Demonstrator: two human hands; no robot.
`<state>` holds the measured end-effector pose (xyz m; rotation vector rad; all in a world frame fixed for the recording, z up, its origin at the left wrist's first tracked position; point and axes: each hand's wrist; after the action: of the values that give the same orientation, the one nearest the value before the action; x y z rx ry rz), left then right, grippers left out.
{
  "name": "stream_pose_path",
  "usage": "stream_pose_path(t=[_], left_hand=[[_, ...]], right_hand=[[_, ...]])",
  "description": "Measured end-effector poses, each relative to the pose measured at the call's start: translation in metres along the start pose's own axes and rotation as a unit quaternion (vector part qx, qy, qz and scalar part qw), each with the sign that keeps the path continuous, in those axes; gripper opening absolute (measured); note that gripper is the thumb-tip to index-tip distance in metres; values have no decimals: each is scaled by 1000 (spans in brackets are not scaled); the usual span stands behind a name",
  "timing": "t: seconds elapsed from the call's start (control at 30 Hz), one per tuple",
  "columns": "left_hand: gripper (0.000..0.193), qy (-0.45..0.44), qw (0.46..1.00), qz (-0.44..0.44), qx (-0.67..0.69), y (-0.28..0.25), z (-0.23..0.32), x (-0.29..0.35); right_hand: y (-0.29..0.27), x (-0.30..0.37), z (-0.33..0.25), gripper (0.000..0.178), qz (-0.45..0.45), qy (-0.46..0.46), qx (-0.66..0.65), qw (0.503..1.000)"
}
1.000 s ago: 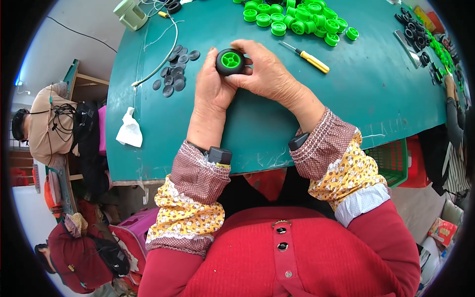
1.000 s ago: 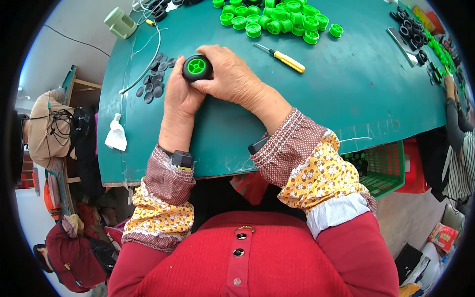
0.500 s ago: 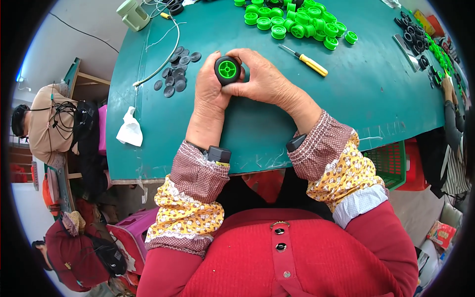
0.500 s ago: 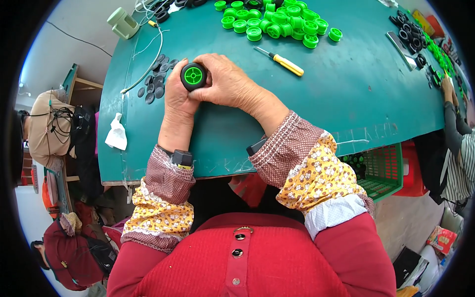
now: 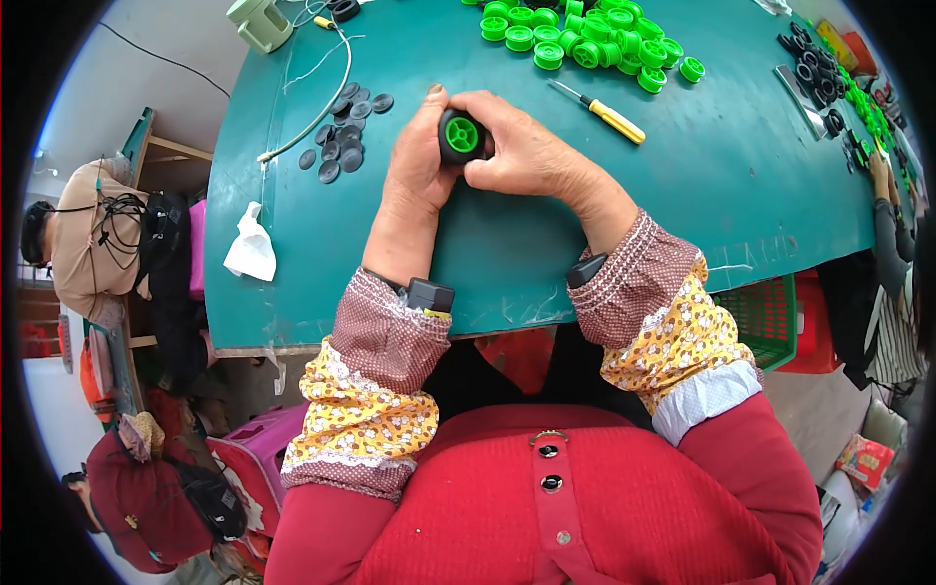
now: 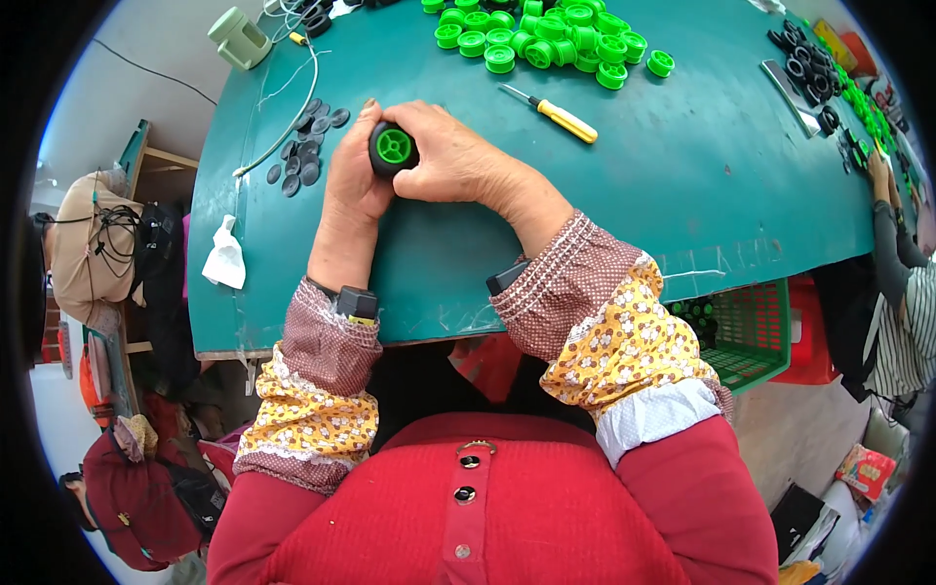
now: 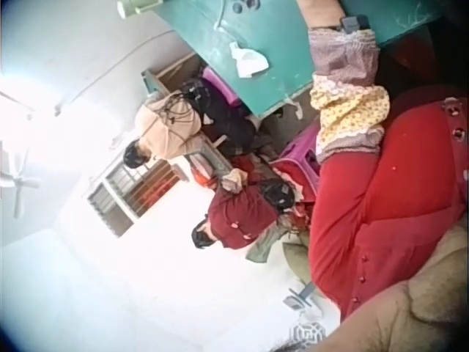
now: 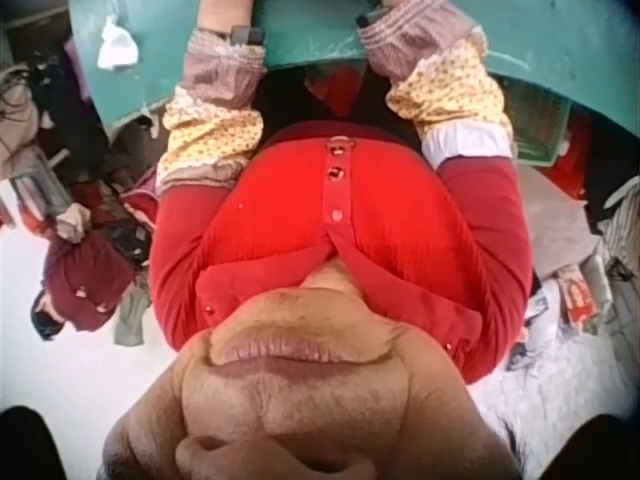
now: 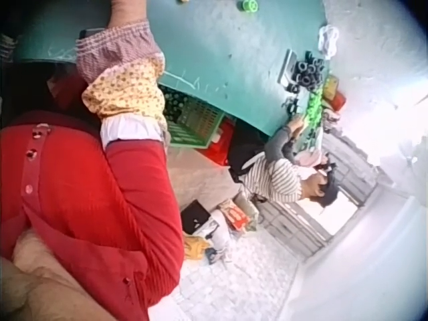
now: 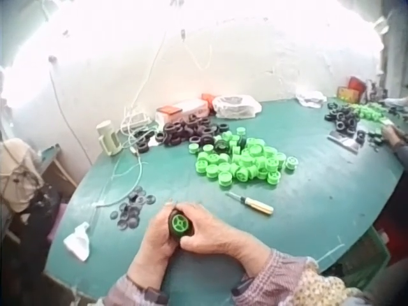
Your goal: Manually assembling toy car wheels by fitting black rubber tires onto green plastic hubs.
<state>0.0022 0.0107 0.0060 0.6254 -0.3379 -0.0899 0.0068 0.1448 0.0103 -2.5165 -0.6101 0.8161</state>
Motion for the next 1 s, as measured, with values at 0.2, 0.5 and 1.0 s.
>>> stream_pose_path(t=[0.2,0.5,1.0], left_hand=[[27,-10,996,-78,44,-4,4,2],[27,-15,994,-52,90,1,7,8],[31,-59,997,-41,32,-31,14,-1]], right_hand=[[-1,0,-4,65,69,10,-13,997],[-2,-2,-3,48,105,-39,35,993],[3,-3,-3,49,87,-17,60,994]])
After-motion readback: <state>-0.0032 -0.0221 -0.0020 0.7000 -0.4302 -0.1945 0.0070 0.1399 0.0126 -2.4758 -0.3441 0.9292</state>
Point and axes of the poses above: each hand's wrist, its own x-axis away from the middle knuckle, its own y-axis out of the palm, z = x × y, and after that the axes turned 8 degrees about -y, right-handed
